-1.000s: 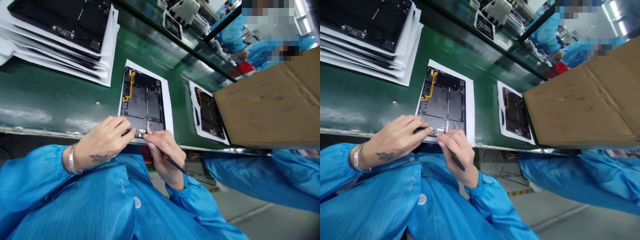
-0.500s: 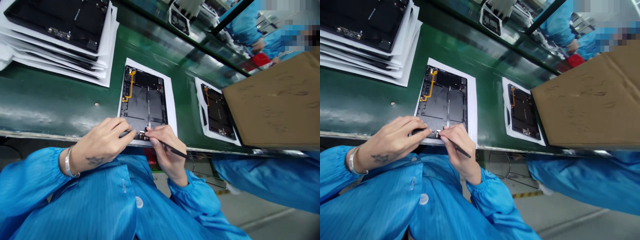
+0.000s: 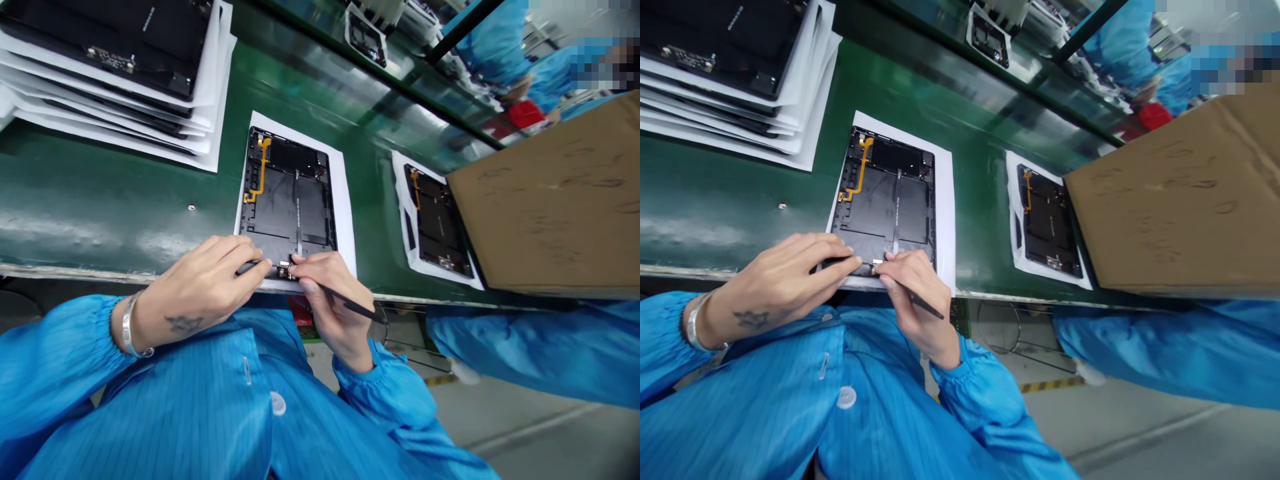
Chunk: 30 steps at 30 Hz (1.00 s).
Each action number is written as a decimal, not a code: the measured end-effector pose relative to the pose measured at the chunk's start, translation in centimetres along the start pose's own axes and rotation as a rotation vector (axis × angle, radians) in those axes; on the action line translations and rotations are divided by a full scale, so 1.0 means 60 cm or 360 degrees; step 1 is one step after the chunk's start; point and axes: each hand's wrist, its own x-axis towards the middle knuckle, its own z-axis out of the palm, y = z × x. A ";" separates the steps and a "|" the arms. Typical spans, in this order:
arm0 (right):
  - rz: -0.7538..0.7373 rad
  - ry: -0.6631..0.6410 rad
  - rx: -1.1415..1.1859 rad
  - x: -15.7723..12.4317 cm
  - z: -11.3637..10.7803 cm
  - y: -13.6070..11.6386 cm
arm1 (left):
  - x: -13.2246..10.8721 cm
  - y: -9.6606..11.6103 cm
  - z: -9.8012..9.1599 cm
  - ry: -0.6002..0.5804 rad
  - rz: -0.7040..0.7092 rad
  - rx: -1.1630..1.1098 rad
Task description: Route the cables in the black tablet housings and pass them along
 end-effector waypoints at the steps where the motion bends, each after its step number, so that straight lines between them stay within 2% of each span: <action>1: 0.0018 -0.0009 0.0008 0.000 -0.001 0.000 | -0.001 0.000 0.001 0.0004 0.0009 0.0006; 4: 0.0066 -0.0027 0.0057 0.003 -0.004 0.000 | -0.001 0.000 0.003 -0.0054 0.0019 0.0056; 9: 0.0297 0.0107 0.0235 0.015 -0.004 0.002 | 0.009 0.002 0.001 -0.0190 0.0015 0.0122; 12: 0.0312 -0.0023 0.0303 0.027 -0.001 0.003 | 0.008 0.008 0.000 -0.0249 0.0002 0.0152; 18: 0.0222 -0.0127 0.0268 0.040 0.003 0.001 | -0.007 0.023 0.012 -0.0084 0.0045 0.0339; 21: 0.0198 -0.0160 0.0214 0.039 0.003 0.001 | -0.006 0.026 0.016 -0.0059 0.0044 0.0358; 25: 0.0132 -0.0191 0.0175 0.041 0.002 0.000 | -0.005 0.021 0.015 -0.0017 0.0056 0.0342; 30: 0.0039 -0.0319 0.0133 0.051 -0.008 0.001 | -0.021 0.005 0.011 0.0221 0.0152 0.0096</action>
